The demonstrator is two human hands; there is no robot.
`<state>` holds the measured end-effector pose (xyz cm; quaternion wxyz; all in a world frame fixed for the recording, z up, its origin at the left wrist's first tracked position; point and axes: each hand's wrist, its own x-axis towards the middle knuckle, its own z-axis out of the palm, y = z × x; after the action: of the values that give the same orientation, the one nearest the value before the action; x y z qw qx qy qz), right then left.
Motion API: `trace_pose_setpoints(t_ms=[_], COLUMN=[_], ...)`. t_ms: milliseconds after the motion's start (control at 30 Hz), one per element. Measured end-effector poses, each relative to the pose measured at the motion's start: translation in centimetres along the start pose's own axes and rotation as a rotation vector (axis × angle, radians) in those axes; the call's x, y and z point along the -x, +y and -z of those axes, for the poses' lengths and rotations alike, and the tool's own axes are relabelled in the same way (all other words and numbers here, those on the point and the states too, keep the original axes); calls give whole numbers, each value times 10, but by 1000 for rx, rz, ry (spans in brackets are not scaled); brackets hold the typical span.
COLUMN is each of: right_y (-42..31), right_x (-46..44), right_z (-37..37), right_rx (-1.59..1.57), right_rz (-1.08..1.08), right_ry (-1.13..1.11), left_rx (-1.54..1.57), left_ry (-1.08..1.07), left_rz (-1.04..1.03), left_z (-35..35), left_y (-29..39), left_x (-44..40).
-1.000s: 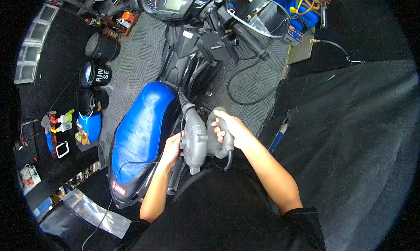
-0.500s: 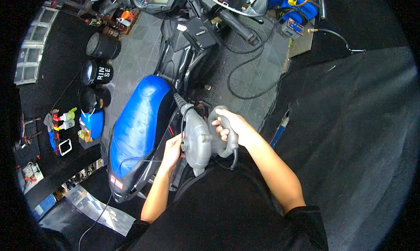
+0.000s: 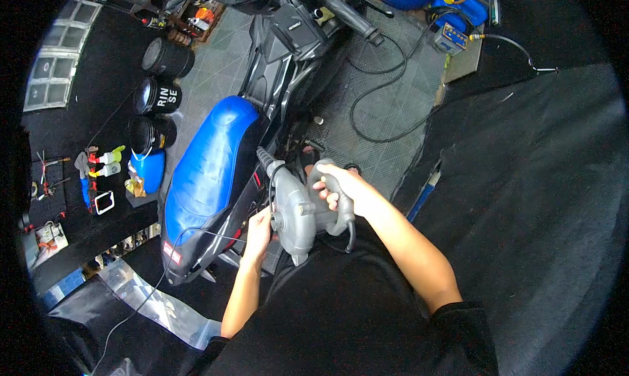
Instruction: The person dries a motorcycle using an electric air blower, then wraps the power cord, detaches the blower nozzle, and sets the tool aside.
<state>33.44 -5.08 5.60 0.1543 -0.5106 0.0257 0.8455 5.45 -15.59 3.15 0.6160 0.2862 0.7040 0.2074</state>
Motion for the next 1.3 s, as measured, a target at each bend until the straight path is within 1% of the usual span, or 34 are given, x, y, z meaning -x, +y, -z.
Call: trace_pose_setpoints(t_ms=[67,100,167,300,367,400,500,567,667,767,800,900,1033,1067,1133,1233,1300], right_y=[2,5,10,9,5,2,-8,-16,-26,-35,-38,-46,-61,-66,-75,-80,-80], right_x=[2,0,-2,1,4,5,7,8,4,-5,-6,-11,-19,-19,-23,-31,-32], right_z=[2,4,8,12,12,14,20,19,19,16,13,3,-5,-8,-15,-23,-34], right_rx=[-101,-109,-81,-85,-84,-92,-151,-143,-122,-95,-82,-39,-45,-57,-55,-39,-41], right_rz=[-25,-23,5,33,76,87,144,172,259,313,333,374,393,366,347,324,387], right_ry=[-98,-101,-85,-34,48,48,2,47,66,90,100,109,92,91,85,114,106], left_rx=[54,45,36,31,-9,7,-23,-22,-37,-43,-42,-24,-5,3,-22,-1,17], left_ry=[-4,-6,19,-10,-20,-58,-70,-73,-14,-65,-45,-63,-39,-38,-42,-76,-96], left_rz=[22,22,4,-43,-125,-116,-77,-114,-148,-160,-127,-141,-117,-126,-69,-105,-139], left_z=[0,-2,-6,-11,-17,-17,-22,-28,-31,-25,-29,-24,-16,-12,-7,6,14], left_y=[-4,-4,-2,-6,3,9,27,44,59,65,78,84,95,97,112,107,111], left_x=[5,7,10,-9,-22,-28,-35,-33,-42,-60,-56,-68,-76,-77,-69,-89,-101])
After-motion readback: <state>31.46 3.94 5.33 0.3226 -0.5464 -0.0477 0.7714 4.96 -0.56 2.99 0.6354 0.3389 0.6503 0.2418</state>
